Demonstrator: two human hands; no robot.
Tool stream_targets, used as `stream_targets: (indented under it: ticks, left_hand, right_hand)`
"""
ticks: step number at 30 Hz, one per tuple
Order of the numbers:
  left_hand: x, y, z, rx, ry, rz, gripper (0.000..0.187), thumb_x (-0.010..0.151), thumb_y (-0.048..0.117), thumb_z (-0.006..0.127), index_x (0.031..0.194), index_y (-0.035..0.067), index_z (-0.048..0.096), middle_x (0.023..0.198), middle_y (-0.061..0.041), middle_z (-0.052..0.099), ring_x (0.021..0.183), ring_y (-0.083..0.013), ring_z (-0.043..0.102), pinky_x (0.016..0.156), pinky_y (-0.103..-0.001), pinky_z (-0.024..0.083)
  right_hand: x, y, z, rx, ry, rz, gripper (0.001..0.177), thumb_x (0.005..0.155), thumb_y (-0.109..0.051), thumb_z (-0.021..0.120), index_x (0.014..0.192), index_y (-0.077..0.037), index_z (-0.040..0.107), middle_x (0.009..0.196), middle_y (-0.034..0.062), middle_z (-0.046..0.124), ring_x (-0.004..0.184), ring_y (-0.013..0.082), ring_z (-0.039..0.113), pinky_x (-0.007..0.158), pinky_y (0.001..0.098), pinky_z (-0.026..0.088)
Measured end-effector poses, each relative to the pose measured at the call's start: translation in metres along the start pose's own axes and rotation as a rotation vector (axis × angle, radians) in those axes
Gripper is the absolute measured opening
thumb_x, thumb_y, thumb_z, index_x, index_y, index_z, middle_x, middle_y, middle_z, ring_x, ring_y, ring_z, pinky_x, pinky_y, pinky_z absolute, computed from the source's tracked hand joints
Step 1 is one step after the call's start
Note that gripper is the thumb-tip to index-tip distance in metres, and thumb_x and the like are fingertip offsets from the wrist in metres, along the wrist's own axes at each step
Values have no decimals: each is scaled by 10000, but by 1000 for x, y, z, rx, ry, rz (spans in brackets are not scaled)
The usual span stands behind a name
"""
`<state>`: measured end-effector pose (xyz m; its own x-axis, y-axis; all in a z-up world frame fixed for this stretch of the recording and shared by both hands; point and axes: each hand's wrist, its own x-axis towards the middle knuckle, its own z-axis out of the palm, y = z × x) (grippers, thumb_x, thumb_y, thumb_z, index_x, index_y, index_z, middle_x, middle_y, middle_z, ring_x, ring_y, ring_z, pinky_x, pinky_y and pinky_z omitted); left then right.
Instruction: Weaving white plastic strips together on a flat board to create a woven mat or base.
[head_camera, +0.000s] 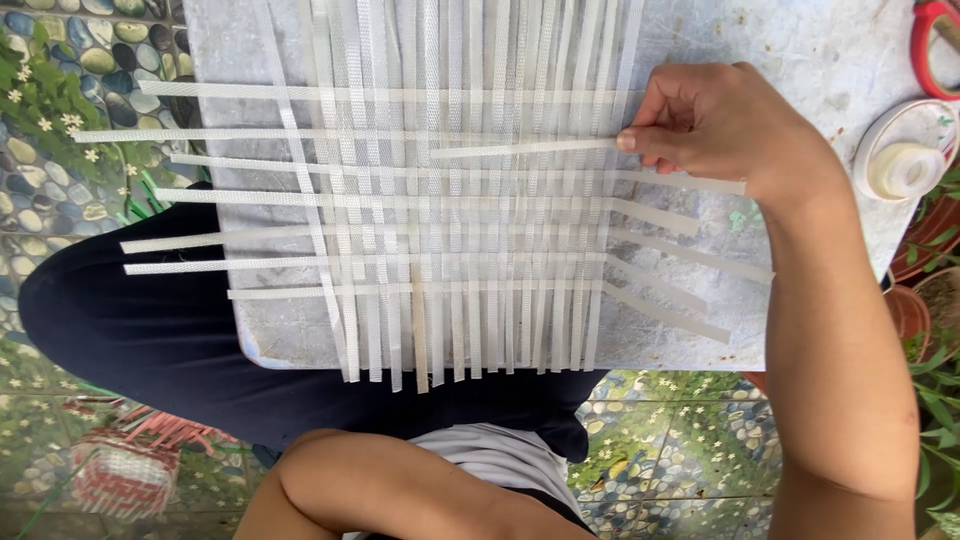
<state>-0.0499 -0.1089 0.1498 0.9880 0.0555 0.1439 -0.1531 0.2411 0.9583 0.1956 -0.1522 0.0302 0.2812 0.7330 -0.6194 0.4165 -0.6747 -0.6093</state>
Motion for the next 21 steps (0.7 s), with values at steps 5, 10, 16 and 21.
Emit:
stream_targets:
  ticks: [5,10,16,21]
  left_hand:
    - [3,-44,-13,-26,-28,41,649,959,590,313,1232,52,555,1144,-114,693,1047,-267,707,1124,-479,503]
    - [7,-117,-36,1225,209,-67,460,976,391,627,1304,81,537,1398,-85,456,1308,-247,389,1114,-552,230]
    - [5,-132,-53,1354,228,-261,654,909,309,669,1414,-59,477,1538,-218,332,1426,-338,293,1117,-668,126]
    - [0,-137,-55,1411,184,-327,727,954,377,601,1493,-55,373,1591,-179,227,1478,-305,192,1149,-634,130]
  right_hand:
    - [-1,-2,1,14,13,24,141,883,-96,769,832,-23,659,650,49,630,541,118,561,492,229,403]
    - [3,-4,1,35,2,38,138,867,-77,768,809,-12,662,637,57,639,530,121,565,476,234,418]
    - [3,-11,1,-57,16,83,149,846,-99,784,788,-29,666,629,50,655,534,124,603,481,237,443]
    - [3,-20,-1,-126,-8,105,166,857,-120,760,763,-27,660,603,60,658,493,143,586,467,256,419]
